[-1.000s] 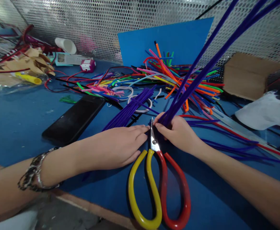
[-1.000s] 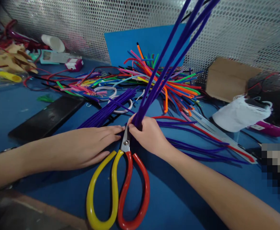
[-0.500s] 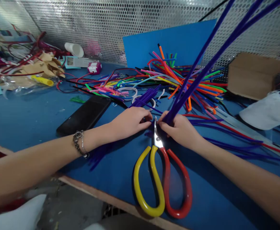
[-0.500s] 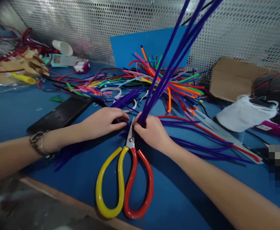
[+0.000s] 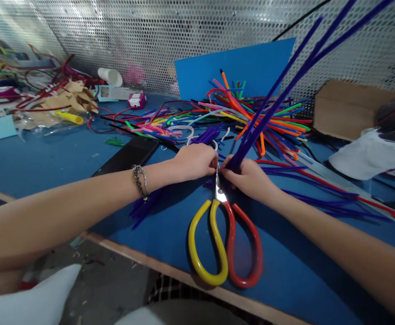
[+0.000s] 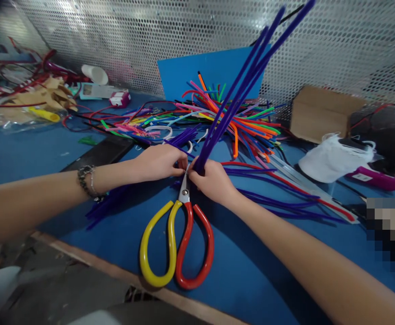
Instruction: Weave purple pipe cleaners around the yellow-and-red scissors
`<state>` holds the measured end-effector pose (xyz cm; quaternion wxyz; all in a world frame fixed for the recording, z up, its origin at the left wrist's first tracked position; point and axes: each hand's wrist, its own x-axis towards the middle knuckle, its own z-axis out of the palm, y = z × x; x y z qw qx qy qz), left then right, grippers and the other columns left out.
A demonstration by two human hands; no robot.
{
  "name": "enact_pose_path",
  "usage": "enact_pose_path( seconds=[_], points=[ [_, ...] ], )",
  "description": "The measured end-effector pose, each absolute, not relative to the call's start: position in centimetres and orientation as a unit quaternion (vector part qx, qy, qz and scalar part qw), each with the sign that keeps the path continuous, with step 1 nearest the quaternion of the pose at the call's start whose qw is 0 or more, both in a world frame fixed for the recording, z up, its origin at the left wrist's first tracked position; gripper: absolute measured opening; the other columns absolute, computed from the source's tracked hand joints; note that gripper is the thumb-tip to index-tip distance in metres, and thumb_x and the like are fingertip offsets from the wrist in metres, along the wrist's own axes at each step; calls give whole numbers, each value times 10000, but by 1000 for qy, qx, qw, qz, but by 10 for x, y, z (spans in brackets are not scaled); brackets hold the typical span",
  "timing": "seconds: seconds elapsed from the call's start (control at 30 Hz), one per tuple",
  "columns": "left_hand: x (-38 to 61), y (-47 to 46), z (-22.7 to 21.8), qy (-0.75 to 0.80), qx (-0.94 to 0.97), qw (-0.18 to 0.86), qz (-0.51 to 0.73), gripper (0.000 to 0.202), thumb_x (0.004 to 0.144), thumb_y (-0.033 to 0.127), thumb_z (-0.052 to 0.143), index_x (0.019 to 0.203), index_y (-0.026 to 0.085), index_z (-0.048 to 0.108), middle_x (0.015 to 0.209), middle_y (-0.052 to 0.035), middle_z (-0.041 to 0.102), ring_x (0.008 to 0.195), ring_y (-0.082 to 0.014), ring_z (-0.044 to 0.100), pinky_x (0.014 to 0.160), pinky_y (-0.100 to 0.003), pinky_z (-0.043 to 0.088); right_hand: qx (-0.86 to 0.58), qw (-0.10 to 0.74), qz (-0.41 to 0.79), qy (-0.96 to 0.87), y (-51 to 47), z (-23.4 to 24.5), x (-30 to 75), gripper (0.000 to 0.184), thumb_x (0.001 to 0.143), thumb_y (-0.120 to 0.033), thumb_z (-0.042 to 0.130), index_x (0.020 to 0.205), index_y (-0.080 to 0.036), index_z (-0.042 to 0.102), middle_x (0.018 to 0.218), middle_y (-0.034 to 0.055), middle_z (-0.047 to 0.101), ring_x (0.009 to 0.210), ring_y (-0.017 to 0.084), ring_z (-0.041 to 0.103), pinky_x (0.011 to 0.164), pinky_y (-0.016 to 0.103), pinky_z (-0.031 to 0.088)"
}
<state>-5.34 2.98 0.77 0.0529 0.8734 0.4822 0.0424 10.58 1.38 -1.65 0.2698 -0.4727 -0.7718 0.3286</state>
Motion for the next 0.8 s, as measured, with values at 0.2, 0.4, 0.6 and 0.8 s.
enact_pose_path(
  seconds=[0.2,0.4,0.6,0.8],
  points=[
    [-54,31,4,471,881,35,39,112,798,217,548,848,212,648,819,-11,663,752,-192,613,521,-234,353,-471,273,326,-773,15,-18,107,95,723,-103,458,719,-172,523,511,-71,490,412,74,455,462,207,360],
    [-63,33,6,457,889,22,11,104,801,204,534,827,182,633,795,-16,651,697,-167,595,515,-223,342,-468,270,323,-777,15,-16,106,126,716,-71,450,707,-170,528,522,-66,511,422,76,466,485,211,369],
    [-71,34,9,442,896,32,24,155,819,206,511,891,179,646,875,-22,654,771,-170,598,616,-237,404,-471,271,322,-776,15,-17,106,108,722,-91,459,711,-175,526,556,-54,529,454,84,481,508,218,381],
    [-80,24,7,369,920,-13,132,211,879,252,467,945,151,639,962,-55,641,874,-175,593,727,-260,412,-468,271,328,-775,16,-17,107,112,717,-89,452,706,-176,522,513,-70,497,410,72,450,474,211,366]
  ],
)
